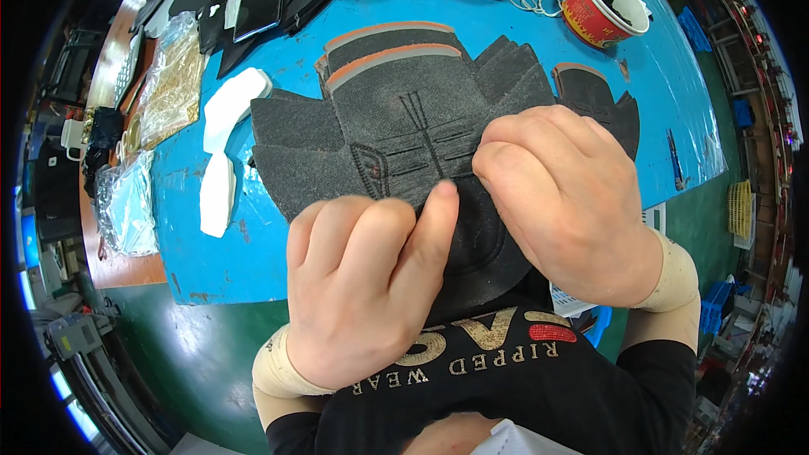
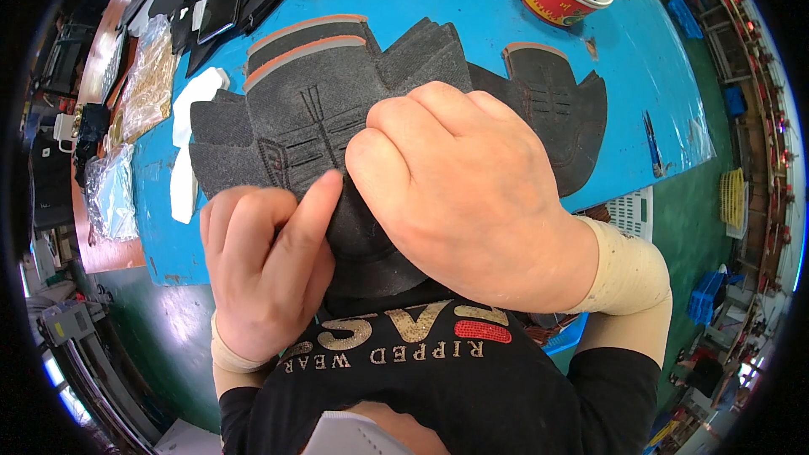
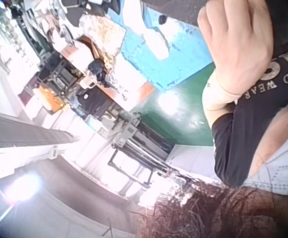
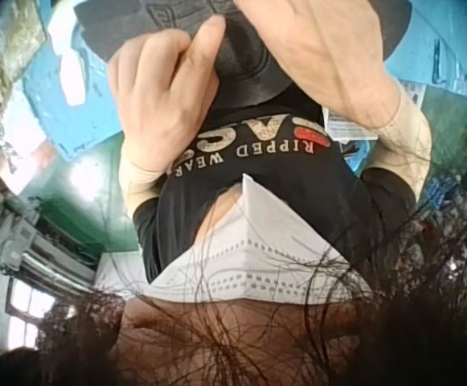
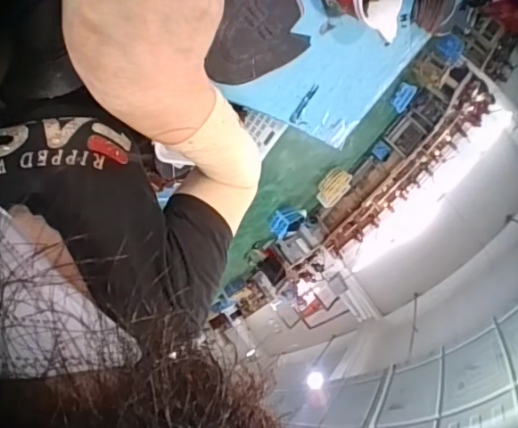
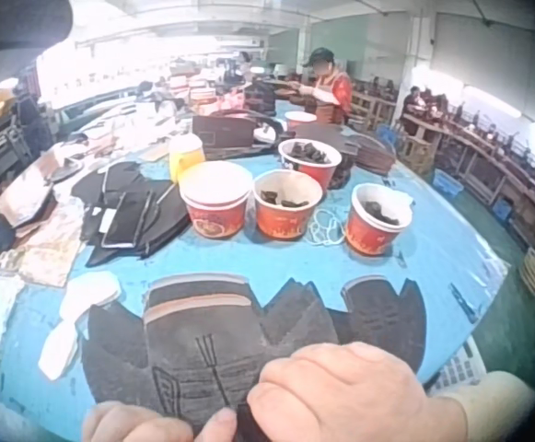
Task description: The person stitches leather shoe components by hand, pulling thread through the leather pieces with a hook tool and a stitching needle.
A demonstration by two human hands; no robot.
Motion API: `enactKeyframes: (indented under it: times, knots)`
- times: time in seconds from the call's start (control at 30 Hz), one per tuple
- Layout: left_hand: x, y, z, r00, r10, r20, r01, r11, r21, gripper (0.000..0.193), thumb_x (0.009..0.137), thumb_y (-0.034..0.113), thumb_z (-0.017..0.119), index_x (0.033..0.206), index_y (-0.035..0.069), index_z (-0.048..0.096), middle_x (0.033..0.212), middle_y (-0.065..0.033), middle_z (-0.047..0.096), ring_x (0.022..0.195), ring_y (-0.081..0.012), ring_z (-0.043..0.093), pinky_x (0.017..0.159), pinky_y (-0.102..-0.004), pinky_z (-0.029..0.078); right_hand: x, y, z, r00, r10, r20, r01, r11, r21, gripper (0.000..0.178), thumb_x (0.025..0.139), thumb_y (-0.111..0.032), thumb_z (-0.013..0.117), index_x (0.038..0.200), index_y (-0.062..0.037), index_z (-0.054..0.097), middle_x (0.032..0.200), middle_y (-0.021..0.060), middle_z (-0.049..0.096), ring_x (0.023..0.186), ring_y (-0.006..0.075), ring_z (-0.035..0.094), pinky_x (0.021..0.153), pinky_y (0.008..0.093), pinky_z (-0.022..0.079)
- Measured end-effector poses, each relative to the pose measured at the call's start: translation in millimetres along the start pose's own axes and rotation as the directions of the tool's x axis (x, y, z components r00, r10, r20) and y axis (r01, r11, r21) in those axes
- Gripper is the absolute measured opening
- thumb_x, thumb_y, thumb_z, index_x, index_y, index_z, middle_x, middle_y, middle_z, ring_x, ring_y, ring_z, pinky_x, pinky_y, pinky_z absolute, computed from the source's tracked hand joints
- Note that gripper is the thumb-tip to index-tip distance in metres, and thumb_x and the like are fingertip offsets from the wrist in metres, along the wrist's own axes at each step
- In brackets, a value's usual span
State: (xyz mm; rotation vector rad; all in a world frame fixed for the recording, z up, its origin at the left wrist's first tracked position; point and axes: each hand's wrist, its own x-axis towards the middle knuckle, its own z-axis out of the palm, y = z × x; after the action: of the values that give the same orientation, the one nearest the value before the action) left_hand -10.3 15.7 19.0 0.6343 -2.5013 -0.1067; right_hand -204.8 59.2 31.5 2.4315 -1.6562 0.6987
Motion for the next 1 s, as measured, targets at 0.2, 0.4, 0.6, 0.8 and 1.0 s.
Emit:
enactKeyframes:
  times: [0.2,0.4,0.6,0.8,1.0]
  knots:
    - [9.2,1.4,6.0,0.995,0.071,0.064,-0.074,0.996,0.048,0.034,0.07,0.006,0.067,0.103,0.001,0.068,0.085,-0.0041,0.049,0.08,-0.0197,0.051,0.07,-0.0323,0.042,-1.3,-4.1,-3.0,0.999,0.033,0.022,-0.034,0.997,0.069,0.028,0.062,-0.002,0.067,0.089,0.0008,0.061,0.089,0.0131,0.061,0.079,0.029,0.061,0.067,0.0353,0.051]
    - [7.2,1.9,7.2,0.994,0.094,0.061,-0.1,0.991,0.093,0.035,0.069,0.007,0.066,0.103,0.001,0.067,0.086,-0.0053,0.05,0.08,-0.0212,0.051,0.071,-0.0342,0.043,-18.9,12.3,-2.4,0.992,0.007,-0.13,0.016,0.985,0.169,0.033,0.061,0.0,0.066,0.094,0.0038,0.065,0.099,0.016,0.063,0.083,0.0299,0.063,0.069,0.0362,0.052]
    - [7.8,4.2,10.6,0.996,0.081,0.038,-0.086,0.983,0.162,0.035,0.068,0.011,0.065,0.102,0.002,0.068,0.084,-0.0041,0.05,0.079,-0.0203,0.051,0.072,-0.0343,0.044,-25.4,7.6,14.6,0.975,-0.099,-0.197,0.105,0.994,0.021,0.035,0.059,-0.007,0.064,0.092,0.0048,0.066,0.095,0.0135,0.062,0.086,0.0281,0.061,0.068,0.0339,0.054]
    - [7.8,8.1,8.4,0.996,0.088,0.022,-0.091,0.976,0.196,0.045,0.064,0.004,0.062,0.108,0.004,0.067,0.085,-0.004,0.048,0.079,-0.0211,0.052,0.072,-0.0354,0.042,-31.0,10.9,11.7,0.984,-0.104,-0.143,0.1,0.994,-0.036,0.034,0.064,-0.007,0.064,0.096,0.0032,0.067,0.1,0.0134,0.063,0.088,0.0272,0.061,0.075,0.0333,0.053]
    - [6.5,5.6,2.5,0.998,0.034,0.06,-0.04,0.995,0.093,0.035,0.069,0.002,0.068,0.103,0.004,0.065,0.083,-0.0027,0.054,0.075,-0.0192,0.054,0.067,-0.0328,0.042,-39.7,10.8,1.0,0.934,0.228,-0.275,-0.138,0.94,0.312,0.034,0.074,0.01,0.06,0.106,-0.0016,0.066,0.107,0.0146,0.064,0.092,0.0271,0.063,0.078,0.0328,0.052]
